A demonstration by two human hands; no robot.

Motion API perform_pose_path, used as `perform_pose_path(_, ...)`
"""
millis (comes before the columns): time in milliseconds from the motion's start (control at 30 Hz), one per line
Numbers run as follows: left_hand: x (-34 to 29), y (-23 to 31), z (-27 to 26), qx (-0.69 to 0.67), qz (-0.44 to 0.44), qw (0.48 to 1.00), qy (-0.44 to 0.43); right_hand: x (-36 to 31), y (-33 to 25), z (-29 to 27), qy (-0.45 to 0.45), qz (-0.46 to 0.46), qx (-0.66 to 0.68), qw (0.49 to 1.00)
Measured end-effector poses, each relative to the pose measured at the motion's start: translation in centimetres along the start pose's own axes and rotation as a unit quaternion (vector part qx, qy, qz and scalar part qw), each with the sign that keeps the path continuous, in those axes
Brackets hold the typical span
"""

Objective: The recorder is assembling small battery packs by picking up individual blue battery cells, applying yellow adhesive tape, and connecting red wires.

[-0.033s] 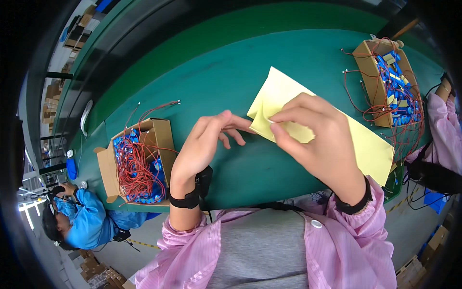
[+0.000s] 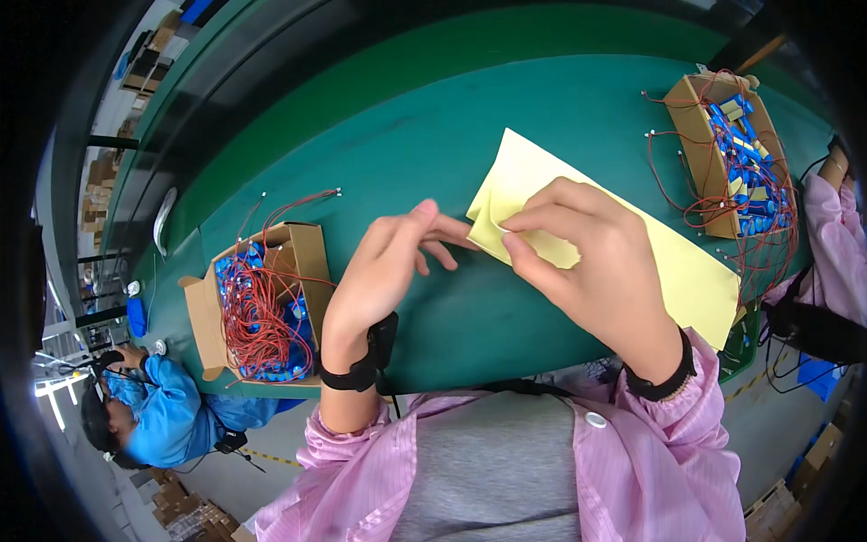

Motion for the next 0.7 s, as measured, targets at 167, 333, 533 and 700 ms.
perform_pose_path(167, 0.9, -0.1, 0.7, 0.206, 0.018, 0.973, 0.106, 0.0, 0.5, 1.5, -0.021, 0.014, -0.023, 0.999)
perform_pose_path(333, 1.6, -2.3, 1.0, 0.089, -0.002, 0.996, 0.012, -0.3, 0.1, 2.0, -0.042, 0.041, -0.043, 0.997)
perform_pose_path(533, 2.4, -1.1, 0.4, -0.101, -0.016, 0.995, -0.01, -0.8, -0.9, 3.1, -0.041, 0.021, -0.016, 0.999)
perform_pose_path(700, 2.9, -0.9, 0.6, -0.119, 0.059, 0.991, 0.015, -0.9, -0.8, 3.3, -0.024, 0.036, -0.03, 0.999)
Point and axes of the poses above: each hand's wrist, its own x-axis towards the middle knuckle, its own z-axis out of the palm, y = z × x, the point moved 2 cm from there along x, towards the middle knuckle, and after that the axes turned 3 degrees about z, right-handed, at the moved point
